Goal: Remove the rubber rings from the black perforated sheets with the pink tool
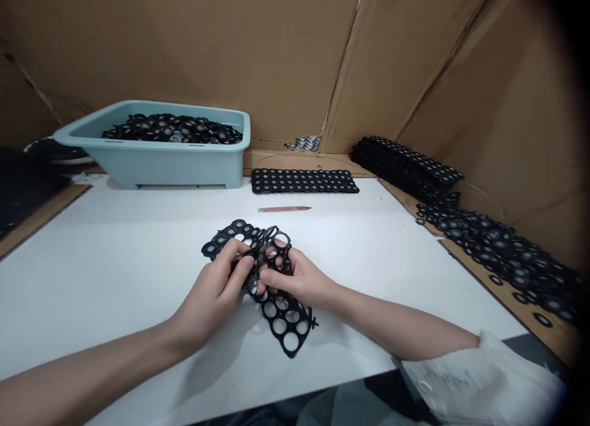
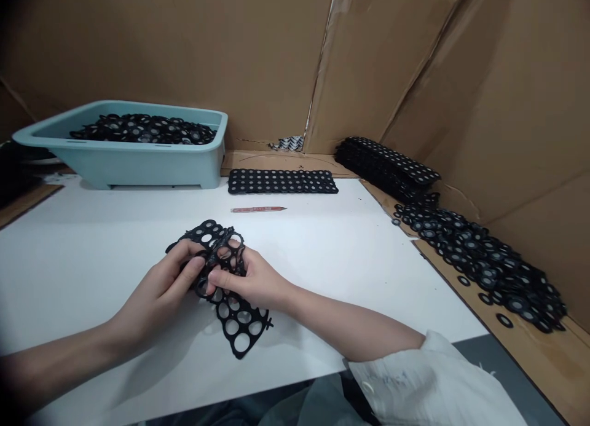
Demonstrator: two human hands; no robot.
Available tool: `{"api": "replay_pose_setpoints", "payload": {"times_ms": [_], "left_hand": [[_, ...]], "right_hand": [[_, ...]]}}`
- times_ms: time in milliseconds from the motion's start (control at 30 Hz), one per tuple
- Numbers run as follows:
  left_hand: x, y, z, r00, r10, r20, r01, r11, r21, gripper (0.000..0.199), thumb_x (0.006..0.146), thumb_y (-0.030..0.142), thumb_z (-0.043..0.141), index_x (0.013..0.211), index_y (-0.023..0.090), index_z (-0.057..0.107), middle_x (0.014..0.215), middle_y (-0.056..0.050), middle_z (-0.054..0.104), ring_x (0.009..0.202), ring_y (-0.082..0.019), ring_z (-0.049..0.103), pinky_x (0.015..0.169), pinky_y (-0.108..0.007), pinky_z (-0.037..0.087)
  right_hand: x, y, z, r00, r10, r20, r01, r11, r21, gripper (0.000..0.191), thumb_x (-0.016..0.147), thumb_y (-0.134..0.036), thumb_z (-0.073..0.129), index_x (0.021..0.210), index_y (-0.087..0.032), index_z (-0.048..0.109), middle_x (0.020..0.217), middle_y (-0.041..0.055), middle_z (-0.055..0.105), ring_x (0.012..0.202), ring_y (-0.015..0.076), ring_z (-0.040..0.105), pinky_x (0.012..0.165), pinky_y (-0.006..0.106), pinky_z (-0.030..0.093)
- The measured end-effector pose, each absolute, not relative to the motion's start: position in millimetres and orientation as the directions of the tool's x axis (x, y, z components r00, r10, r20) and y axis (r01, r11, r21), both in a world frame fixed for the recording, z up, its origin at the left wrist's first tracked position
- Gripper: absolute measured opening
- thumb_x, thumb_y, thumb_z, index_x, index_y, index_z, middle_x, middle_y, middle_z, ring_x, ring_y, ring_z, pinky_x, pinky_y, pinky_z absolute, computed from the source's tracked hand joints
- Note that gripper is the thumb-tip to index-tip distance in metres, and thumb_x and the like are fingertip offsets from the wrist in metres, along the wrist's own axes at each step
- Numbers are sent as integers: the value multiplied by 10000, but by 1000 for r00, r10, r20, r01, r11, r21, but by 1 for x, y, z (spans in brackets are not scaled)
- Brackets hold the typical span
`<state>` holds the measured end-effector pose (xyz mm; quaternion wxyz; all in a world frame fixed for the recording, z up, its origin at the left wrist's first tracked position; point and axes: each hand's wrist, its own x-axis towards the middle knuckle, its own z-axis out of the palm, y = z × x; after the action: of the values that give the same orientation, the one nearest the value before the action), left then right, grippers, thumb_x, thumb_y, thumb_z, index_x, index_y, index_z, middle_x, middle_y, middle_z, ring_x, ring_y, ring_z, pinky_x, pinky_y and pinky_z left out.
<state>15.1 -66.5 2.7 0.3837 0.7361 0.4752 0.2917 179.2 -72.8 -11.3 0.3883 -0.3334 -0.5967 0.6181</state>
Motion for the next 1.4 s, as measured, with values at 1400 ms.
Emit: {"api": "replay_pose_setpoints", "payload": {"times_ms": [1400], "left_hand": [[7, -68, -7, 384, 899, 212, 523, -401, 752, 160, 869, 353, 339, 806, 222, 408, 615, 52, 495, 534, -97, 470, 481, -207, 371]], "right_hand": [[187, -75, -12, -566, 823, -52, -290, -258, -922, 344, 694, -307, 664, 953, -168, 487, 890, 5, 535, 785, 95, 548, 756, 248, 434]]}}
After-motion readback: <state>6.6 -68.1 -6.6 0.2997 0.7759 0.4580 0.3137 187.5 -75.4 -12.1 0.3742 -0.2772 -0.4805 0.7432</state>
